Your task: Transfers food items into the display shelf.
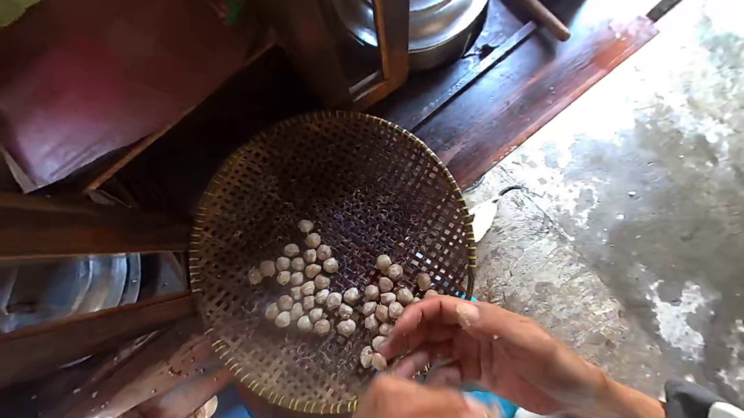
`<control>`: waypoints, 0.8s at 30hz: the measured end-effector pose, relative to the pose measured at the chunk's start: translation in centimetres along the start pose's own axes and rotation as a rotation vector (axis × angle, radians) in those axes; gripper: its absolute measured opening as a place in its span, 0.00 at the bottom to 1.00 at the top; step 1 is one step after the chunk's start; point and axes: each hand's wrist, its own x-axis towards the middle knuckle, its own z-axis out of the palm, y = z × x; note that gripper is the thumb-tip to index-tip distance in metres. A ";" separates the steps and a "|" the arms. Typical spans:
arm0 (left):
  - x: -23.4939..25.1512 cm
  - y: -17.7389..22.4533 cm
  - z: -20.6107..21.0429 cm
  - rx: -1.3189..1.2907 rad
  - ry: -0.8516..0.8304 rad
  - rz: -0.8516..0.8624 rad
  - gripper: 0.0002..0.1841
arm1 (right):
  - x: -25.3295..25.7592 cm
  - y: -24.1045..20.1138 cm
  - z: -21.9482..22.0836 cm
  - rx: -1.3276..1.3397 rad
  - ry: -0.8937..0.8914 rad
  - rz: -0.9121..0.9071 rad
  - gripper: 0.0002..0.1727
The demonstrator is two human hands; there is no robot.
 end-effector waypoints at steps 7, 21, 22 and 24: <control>0.2 -10.1 6.2 0.400 0.037 0.071 0.11 | -3.9 0.1 -5.0 0.178 0.524 -0.023 0.19; -4.7 -13.9 -4.8 0.755 0.405 -0.263 0.18 | -2.4 4.4 -38.2 0.487 1.587 -0.142 0.31; -5.2 -13.9 -5.0 0.763 0.418 -0.282 0.18 | -2.3 3.9 -38.4 0.484 1.614 -0.140 0.34; -6.4 -14.1 -5.5 0.783 0.447 -0.313 0.18 | -2.6 3.6 -38.6 0.407 1.659 -0.081 0.35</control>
